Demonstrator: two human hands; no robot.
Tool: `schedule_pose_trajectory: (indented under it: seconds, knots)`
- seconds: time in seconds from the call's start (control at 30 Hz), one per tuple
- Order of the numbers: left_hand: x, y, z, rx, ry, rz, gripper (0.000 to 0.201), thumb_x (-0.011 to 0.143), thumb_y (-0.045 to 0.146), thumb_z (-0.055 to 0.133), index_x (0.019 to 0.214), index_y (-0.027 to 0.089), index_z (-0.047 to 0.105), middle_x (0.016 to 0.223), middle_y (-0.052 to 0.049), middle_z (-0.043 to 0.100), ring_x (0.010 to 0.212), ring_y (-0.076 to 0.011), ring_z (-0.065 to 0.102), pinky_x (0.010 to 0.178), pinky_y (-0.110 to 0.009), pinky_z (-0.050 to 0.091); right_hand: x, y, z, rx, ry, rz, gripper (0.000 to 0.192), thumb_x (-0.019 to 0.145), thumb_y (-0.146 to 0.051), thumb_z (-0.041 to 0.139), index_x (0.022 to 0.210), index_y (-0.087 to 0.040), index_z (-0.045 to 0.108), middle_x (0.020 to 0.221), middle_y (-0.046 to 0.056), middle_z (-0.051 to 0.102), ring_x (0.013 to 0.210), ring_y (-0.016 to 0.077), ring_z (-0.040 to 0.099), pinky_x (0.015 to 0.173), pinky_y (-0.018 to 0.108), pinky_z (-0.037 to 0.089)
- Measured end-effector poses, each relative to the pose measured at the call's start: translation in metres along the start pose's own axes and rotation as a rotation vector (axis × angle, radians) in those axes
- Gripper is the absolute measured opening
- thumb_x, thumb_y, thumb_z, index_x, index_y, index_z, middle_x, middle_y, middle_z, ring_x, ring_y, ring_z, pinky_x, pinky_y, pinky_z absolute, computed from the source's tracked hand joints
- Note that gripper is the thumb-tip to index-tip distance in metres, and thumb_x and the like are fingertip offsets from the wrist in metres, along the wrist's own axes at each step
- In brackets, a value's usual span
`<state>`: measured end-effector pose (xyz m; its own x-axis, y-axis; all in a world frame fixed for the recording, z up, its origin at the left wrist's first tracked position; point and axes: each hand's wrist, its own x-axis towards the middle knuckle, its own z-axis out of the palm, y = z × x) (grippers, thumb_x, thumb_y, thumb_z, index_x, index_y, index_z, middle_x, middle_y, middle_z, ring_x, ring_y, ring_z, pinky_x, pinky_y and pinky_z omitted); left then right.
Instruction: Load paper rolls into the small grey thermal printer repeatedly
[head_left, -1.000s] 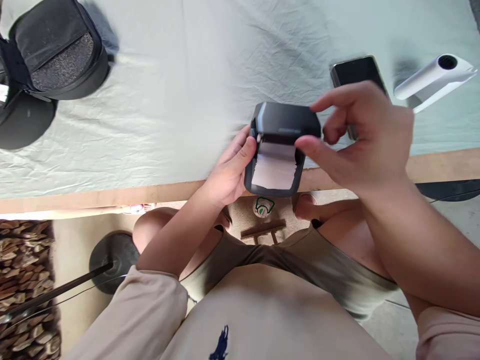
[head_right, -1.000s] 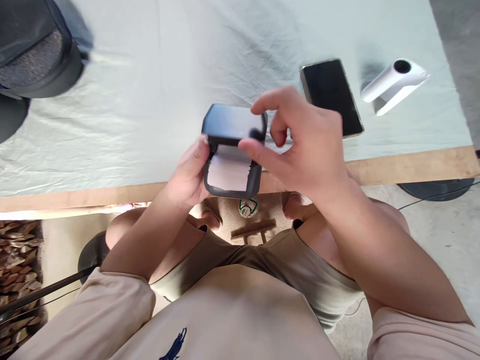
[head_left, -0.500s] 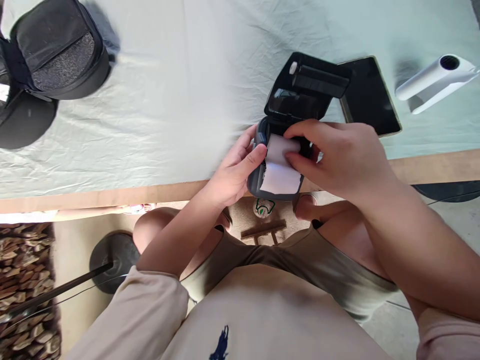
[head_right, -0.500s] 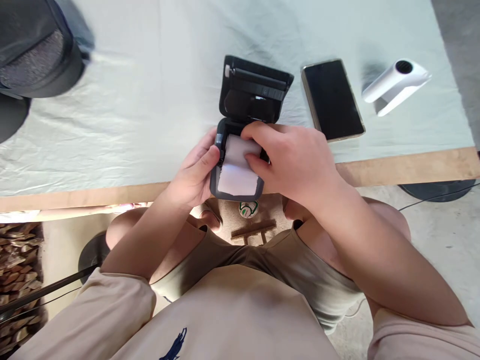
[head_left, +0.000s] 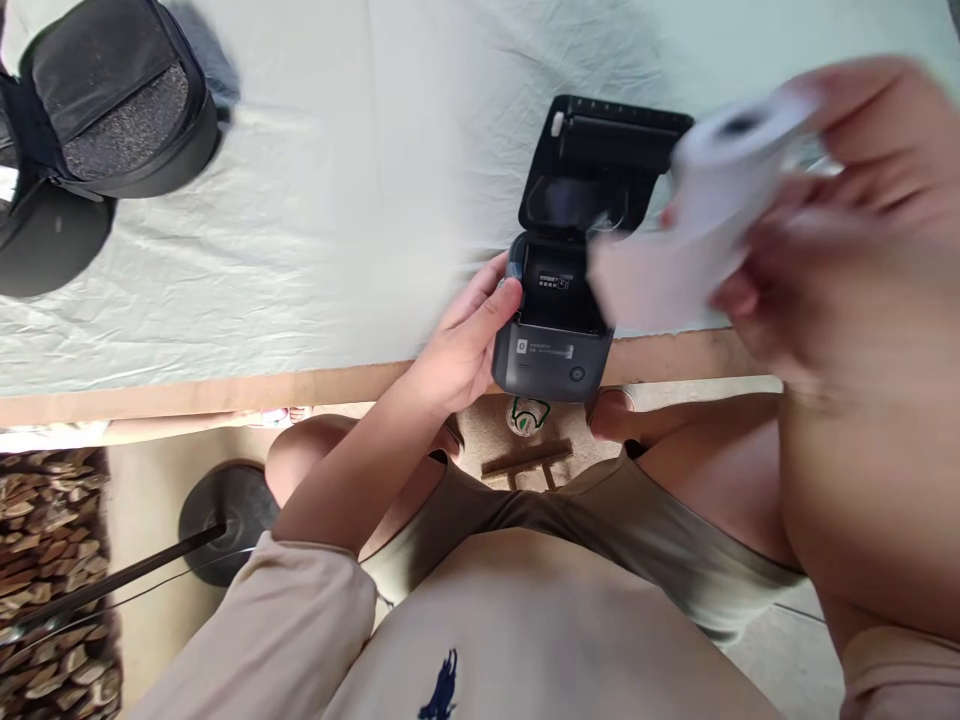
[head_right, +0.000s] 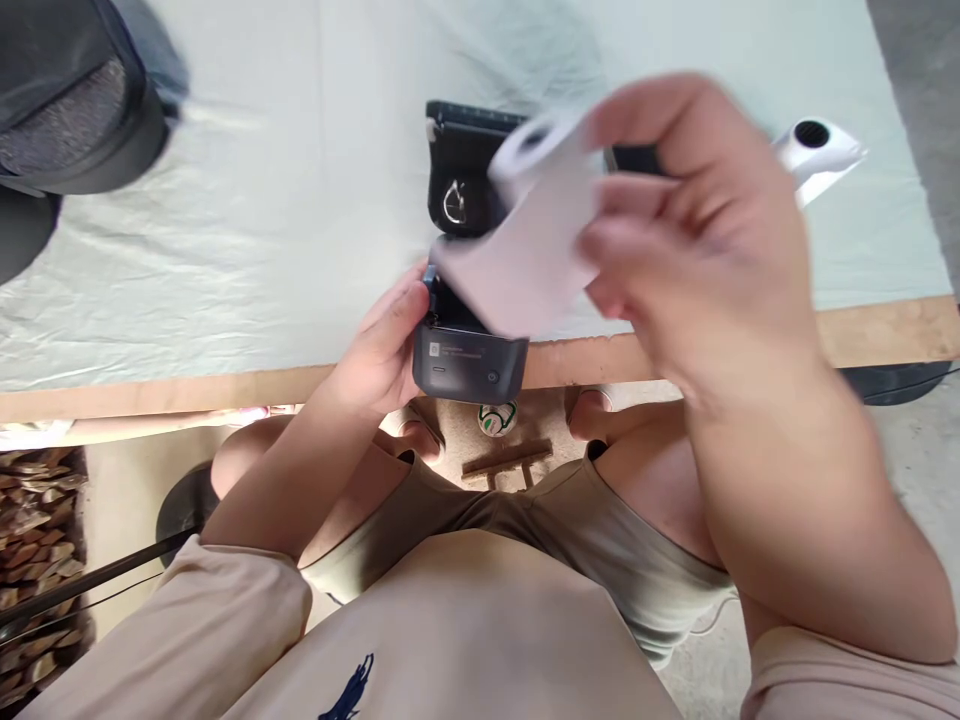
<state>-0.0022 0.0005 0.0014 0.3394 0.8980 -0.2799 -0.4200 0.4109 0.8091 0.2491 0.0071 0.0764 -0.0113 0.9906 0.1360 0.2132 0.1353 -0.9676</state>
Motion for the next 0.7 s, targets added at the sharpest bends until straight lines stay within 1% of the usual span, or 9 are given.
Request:
schedule_pose_trajectory:
  seconds: [0.07,0.1,0.13,0.23,0.3,0.47,0.57,0.63,0.7]
  knots:
    - [0.002,0.0,-0.001,-0.014,0.004,0.005,0.025,0.113,0.046,0.08,0.127,0.025,0.081,0.114,-0.003,0.089,0.114,-0.0257,0.091,0.085,-0.029,0.073,0.015,0.019,-0.018,0.199,0.03,0.107,0.055,0.072,-0.045,0.095,0.122,-0.034,0.077,0.101,0.004,0.079,0.073,0.0199,0.068,0.055,0.035,0.05]
    - [0.002,0.0,-0.001,-0.018,0.01,0.005,0.024,0.113,0.046,0.081,0.126,0.025,0.081,0.115,-0.004,0.09,0.114,-0.0252,0.091,0.086,-0.029,0.073,0.024,0.035,-0.026,0.231,0.012,0.158,0.059,0.068,-0.043,0.098,0.123,-0.035,0.076,0.116,0.006,0.081,0.086,0.0232,0.074,0.063,0.039,0.059]
    - [0.002,0.0,-0.001,-0.019,0.021,0.004,0.025,0.113,0.046,0.082,0.127,0.025,0.082,0.117,-0.004,0.09,0.116,-0.0258,0.091,0.09,-0.03,0.073,0.033,0.052,-0.032,0.281,0.046,0.144,0.059,0.062,-0.043,0.098,0.115,-0.034,0.072,0.117,0.006,0.081,0.084,0.0227,0.073,0.06,0.037,0.058]
    - [0.003,-0.001,-0.002,-0.015,0.047,0.001,0.034,0.11,0.049,0.085,0.134,0.025,0.082,0.122,-0.005,0.089,0.125,-0.0291,0.09,0.104,-0.036,0.074,0.052,0.1,-0.035,0.195,0.128,0.117,0.055,0.072,-0.042,0.092,0.118,-0.034,0.064,0.106,0.004,0.075,0.078,0.0179,0.067,0.059,0.035,0.055]
    - [0.003,-0.002,-0.002,-0.016,0.044,0.008,0.035,0.11,0.05,0.085,0.133,0.025,0.082,0.123,-0.005,0.089,0.13,-0.0309,0.09,0.108,-0.038,0.075,0.054,0.116,-0.028,0.082,0.142,0.078,0.049,0.08,-0.04,0.091,0.12,-0.032,0.063,0.104,0.001,0.072,0.081,0.0164,0.068,0.067,0.036,0.061]
    - [0.004,-0.002,-0.004,-0.032,-0.024,0.028,0.03,0.11,0.047,0.083,0.129,0.024,0.08,0.124,-0.006,0.091,0.147,-0.0355,0.084,0.119,-0.044,0.074,0.04,0.099,-0.012,-0.4,0.144,-0.153,0.047,0.088,-0.028,0.091,0.13,-0.029,0.069,0.125,0.007,0.077,0.102,0.0213,0.074,0.089,0.04,0.066]
    - [0.004,-0.001,-0.004,-0.041,-0.032,0.01,0.027,0.113,0.043,0.08,0.132,0.024,0.079,0.13,-0.008,0.091,0.155,-0.0373,0.08,0.127,-0.048,0.071,0.035,0.087,-0.007,-0.707,0.08,-0.076,0.058,0.084,-0.023,0.091,0.139,-0.028,0.072,0.121,0.008,0.082,0.101,0.0278,0.077,0.099,0.049,0.067]
    - [0.004,-0.001,-0.004,-0.046,-0.028,0.013,0.027,0.112,0.043,0.082,0.13,0.024,0.079,0.135,-0.007,0.09,0.162,-0.0378,0.075,0.13,-0.048,0.069,0.035,0.084,-0.007,-0.788,0.021,0.012,0.061,0.084,-0.023,0.09,0.142,-0.028,0.074,0.113,0.007,0.084,0.099,0.0318,0.079,0.102,0.055,0.068]
    - [0.004,0.0,-0.003,-0.049,-0.025,0.017,0.031,0.108,0.046,0.087,0.128,0.024,0.08,0.138,-0.007,0.089,0.167,-0.0385,0.071,0.132,-0.048,0.069,0.036,0.084,-0.014,-0.758,0.016,-0.072,0.055,0.089,-0.026,0.087,0.143,-0.026,0.075,0.124,0.01,0.086,0.115,0.0357,0.083,0.113,0.058,0.067]
